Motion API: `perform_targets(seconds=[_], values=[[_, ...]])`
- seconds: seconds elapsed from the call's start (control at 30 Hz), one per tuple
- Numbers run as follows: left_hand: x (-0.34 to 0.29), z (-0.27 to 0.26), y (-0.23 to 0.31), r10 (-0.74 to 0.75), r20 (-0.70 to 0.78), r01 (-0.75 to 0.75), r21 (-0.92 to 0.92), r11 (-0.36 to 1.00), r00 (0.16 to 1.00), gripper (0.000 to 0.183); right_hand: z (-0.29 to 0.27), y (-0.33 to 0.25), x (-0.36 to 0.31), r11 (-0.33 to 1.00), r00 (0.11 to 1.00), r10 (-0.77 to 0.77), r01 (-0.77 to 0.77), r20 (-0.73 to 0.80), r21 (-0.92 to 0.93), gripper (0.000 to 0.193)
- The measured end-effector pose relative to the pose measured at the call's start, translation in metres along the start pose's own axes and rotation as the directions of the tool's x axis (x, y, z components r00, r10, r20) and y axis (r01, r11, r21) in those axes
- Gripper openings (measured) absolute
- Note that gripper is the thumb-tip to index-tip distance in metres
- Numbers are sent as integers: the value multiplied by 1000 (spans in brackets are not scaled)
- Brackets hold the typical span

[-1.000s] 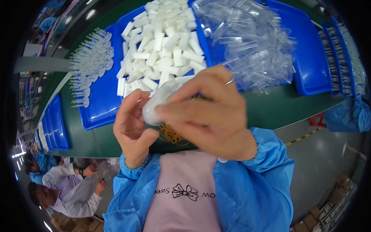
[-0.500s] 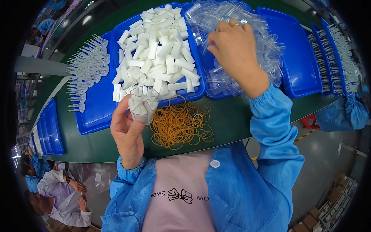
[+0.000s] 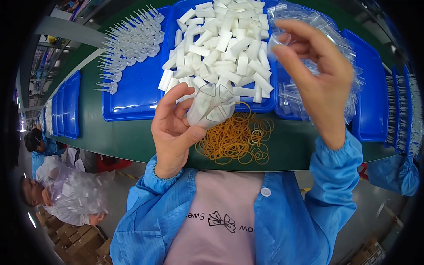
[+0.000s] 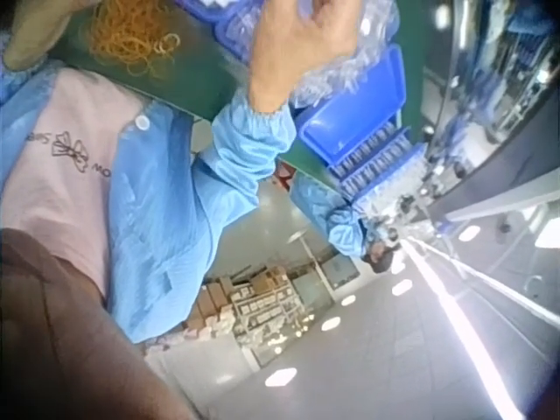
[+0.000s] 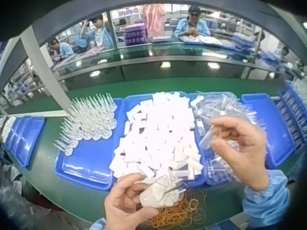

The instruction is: The person attaches clear plastic sleeves over foam blocks mounted on a plastic base, secures the bundle with a rubber band, and pushes white foam blocks onto the prongs of another plastic base by hand.

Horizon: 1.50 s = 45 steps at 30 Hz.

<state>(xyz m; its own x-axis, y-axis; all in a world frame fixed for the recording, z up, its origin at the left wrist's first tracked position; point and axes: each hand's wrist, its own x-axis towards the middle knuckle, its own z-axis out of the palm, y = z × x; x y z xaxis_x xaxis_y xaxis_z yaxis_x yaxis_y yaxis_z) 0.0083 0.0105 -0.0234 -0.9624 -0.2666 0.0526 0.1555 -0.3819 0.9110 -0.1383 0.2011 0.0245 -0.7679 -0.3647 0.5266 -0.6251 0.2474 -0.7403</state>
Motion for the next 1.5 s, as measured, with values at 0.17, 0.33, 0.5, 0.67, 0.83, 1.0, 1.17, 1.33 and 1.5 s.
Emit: perform_targets(seconds=[0.17, 0.33, 0.5, 0.67, 0.83, 1.0, 1.17, 1.33, 1.5], values=[[2, 0, -2, 39, 55, -41, 27, 999, 998, 62, -8, -40, -10, 904, 985, 58, -121, 162, 409, 29], [3, -2, -2, 89, 138, -95, 40, 995, 986, 55, 0, -50, -13, 927, 960, -13, -94, 280, 363, 32], [1, -2, -1, 55, 142, -52, -20, 998, 988, 52, 1, -50, -11, 962, 940, -86, -7, 329, 271, 29], [2, -4, -2, 13, 178, 4, -92, 996, 984, 48, 4, -49, -8, 966, 911, -210, 138, 355, 219, 24], [2, -5, 0, -74, 229, 116, -175, 978, 971, 47, 1, -49, -6, 945, 877, -303, 227, 373, 234, 23], [0, -5, -1, -109, 237, 161, -214, 963, 966, 47, 2, -53, -12, 969, 930, -161, 85, 330, 231, 23], [-5, 1, -1, -45, 176, 63, -97, 993, 983, 45, 10, -51, -13, 957, 908, -257, 192, 331, 217, 22], [-5, -2, -2, 25, 182, 0, -137, 991, 983, 39, 10, -54, -19, 959, 935, -170, 83, 313, 271, 20], [-8, -3, -1, -12, 142, 31, -132, 991, 990, 35, 13, -57, -21, 963, 932, -149, 61, 331, 263, 20]])
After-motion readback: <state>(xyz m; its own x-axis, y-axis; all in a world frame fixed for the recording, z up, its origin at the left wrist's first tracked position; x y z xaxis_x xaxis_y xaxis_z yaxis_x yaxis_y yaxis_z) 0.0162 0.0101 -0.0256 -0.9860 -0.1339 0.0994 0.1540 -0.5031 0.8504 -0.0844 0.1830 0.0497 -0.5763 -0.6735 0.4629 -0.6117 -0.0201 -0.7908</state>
